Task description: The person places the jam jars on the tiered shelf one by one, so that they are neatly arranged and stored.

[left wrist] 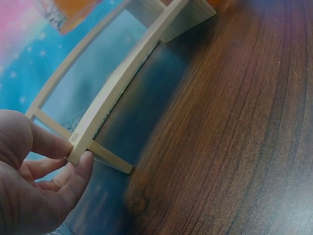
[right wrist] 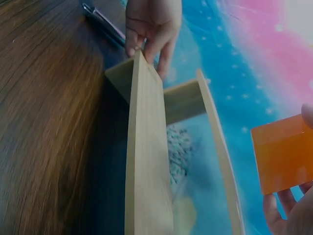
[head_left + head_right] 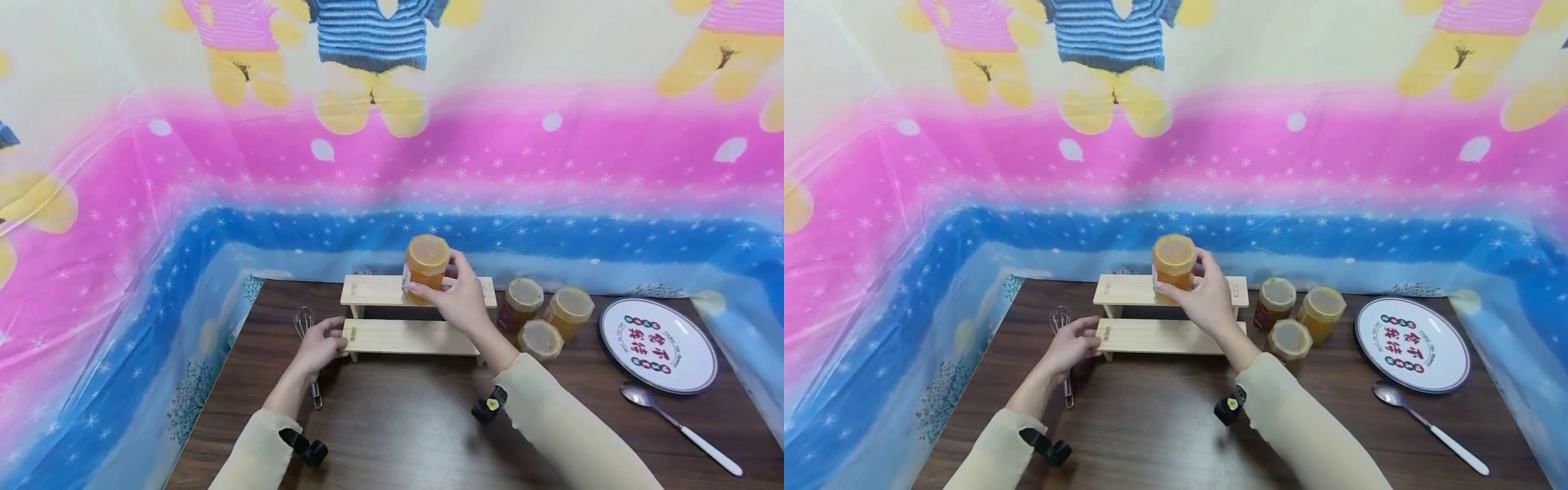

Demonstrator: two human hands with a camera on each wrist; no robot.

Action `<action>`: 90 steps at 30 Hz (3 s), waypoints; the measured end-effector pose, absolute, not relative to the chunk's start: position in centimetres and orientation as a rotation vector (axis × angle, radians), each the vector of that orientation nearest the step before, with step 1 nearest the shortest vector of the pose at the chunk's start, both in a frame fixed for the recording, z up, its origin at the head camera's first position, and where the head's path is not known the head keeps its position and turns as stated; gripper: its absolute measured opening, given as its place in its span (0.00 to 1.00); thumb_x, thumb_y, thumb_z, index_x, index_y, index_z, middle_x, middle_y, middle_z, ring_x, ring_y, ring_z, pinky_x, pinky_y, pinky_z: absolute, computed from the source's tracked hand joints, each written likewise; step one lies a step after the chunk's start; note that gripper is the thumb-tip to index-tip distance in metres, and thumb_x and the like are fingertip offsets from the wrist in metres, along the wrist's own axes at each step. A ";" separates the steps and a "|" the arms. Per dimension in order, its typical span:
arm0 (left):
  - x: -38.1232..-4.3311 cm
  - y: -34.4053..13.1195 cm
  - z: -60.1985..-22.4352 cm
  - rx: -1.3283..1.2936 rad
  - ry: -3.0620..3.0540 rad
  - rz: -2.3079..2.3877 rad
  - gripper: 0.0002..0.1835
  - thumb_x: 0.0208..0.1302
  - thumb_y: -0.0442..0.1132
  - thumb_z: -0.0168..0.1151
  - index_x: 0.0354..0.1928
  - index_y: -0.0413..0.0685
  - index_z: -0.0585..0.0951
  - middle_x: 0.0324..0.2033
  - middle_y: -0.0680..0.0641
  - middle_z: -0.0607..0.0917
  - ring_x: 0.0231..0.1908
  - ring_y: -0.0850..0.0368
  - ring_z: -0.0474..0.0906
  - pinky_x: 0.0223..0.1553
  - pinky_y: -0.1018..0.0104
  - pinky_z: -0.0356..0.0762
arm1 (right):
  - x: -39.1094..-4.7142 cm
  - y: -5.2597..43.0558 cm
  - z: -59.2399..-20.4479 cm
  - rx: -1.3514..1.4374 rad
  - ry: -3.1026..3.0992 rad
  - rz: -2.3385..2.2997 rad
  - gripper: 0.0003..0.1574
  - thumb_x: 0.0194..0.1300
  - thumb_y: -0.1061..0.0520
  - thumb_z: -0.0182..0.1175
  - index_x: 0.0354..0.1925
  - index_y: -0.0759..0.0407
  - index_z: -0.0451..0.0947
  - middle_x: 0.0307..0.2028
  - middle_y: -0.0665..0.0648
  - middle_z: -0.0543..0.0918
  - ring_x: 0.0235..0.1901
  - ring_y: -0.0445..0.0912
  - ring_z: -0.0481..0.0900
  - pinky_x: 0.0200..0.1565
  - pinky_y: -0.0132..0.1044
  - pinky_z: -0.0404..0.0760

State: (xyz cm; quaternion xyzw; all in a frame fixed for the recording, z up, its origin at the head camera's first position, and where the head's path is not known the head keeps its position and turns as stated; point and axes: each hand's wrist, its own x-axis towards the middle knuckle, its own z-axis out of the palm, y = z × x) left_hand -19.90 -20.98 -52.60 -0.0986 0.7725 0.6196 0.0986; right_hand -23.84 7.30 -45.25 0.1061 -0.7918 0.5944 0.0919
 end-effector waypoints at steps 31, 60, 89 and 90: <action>-20.0 -21.0 -52.6 -0.288 2.281 1.837 0.32 0.65 0.21 0.53 0.73 0.28 0.67 0.52 0.29 0.81 0.39 0.50 0.83 0.44 0.56 0.88 | -26.2 0.6 -46.4 0.351 -2.405 1.814 0.48 0.55 0.51 0.81 0.69 0.51 0.69 0.57 0.51 0.77 0.59 0.50 0.76 0.62 0.52 0.79; -19.8 -20.9 -52.2 -0.264 2.287 1.823 0.33 0.65 0.22 0.53 0.74 0.28 0.65 0.54 0.27 0.80 0.43 0.45 0.83 0.43 0.56 0.87 | -23.0 6.0 -42.2 0.362 -2.465 1.654 0.60 0.51 0.41 0.82 0.76 0.45 0.63 0.67 0.52 0.72 0.64 0.54 0.73 0.56 0.57 0.82; -19.7 -20.8 -52.4 -0.286 2.283 1.842 0.34 0.62 0.21 0.52 0.73 0.28 0.67 0.53 0.29 0.80 0.38 0.51 0.83 0.42 0.58 0.87 | -21.5 24.3 -41.6 0.033 -2.412 1.411 0.62 0.56 0.42 0.80 0.80 0.45 0.57 0.71 0.56 0.69 0.68 0.58 0.69 0.64 0.62 0.74; -19.7 -20.7 -52.3 -0.288 2.285 1.841 0.34 0.62 0.21 0.52 0.73 0.28 0.67 0.53 0.29 0.80 0.38 0.51 0.83 0.42 0.59 0.87 | -21.4 24.9 -41.9 0.012 -2.412 1.413 0.62 0.56 0.42 0.79 0.80 0.44 0.57 0.71 0.57 0.69 0.68 0.58 0.69 0.64 0.62 0.74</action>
